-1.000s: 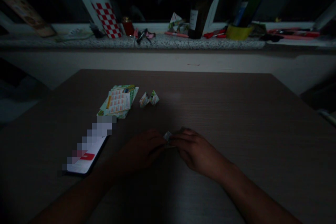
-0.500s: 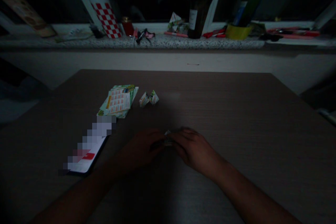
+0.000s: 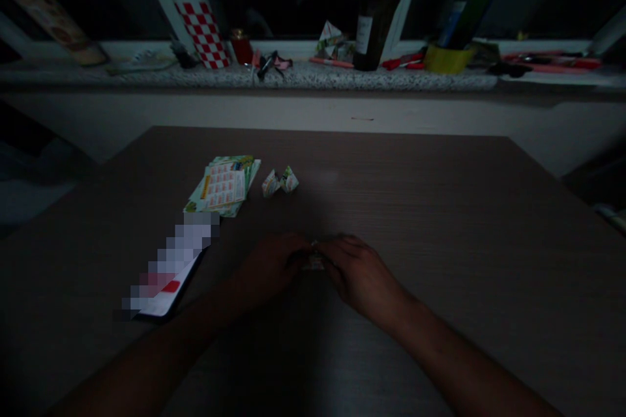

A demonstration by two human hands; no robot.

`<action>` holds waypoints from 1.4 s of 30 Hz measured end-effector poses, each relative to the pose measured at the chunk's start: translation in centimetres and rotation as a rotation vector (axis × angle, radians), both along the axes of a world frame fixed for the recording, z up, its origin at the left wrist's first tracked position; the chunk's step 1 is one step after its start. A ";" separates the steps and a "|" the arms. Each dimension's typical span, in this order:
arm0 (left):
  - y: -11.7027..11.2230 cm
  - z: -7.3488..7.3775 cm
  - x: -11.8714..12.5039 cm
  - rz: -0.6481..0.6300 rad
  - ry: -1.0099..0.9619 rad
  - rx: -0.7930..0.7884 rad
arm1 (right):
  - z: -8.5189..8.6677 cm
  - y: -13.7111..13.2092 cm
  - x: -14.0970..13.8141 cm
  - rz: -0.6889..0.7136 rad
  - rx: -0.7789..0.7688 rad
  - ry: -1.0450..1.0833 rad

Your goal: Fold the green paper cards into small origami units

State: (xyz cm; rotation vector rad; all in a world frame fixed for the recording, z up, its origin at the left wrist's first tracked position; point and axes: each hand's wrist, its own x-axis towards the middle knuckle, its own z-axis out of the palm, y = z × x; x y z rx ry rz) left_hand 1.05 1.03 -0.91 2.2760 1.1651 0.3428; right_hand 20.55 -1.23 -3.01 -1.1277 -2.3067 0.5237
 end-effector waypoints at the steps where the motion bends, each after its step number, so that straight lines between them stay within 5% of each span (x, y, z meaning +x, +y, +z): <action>1: 0.0 0.0 0.0 -0.004 0.001 0.000 | 0.0 0.0 0.0 -0.002 -0.004 -0.003; 23: -0.6 -0.3 0.6 -0.013 0.049 0.082 | 0.2 0.1 -0.5 -0.080 -0.059 0.020; 42: -0.4 -0.4 0.5 0.033 0.075 0.049 | 0.3 0.4 0.9 -0.178 -0.298 0.137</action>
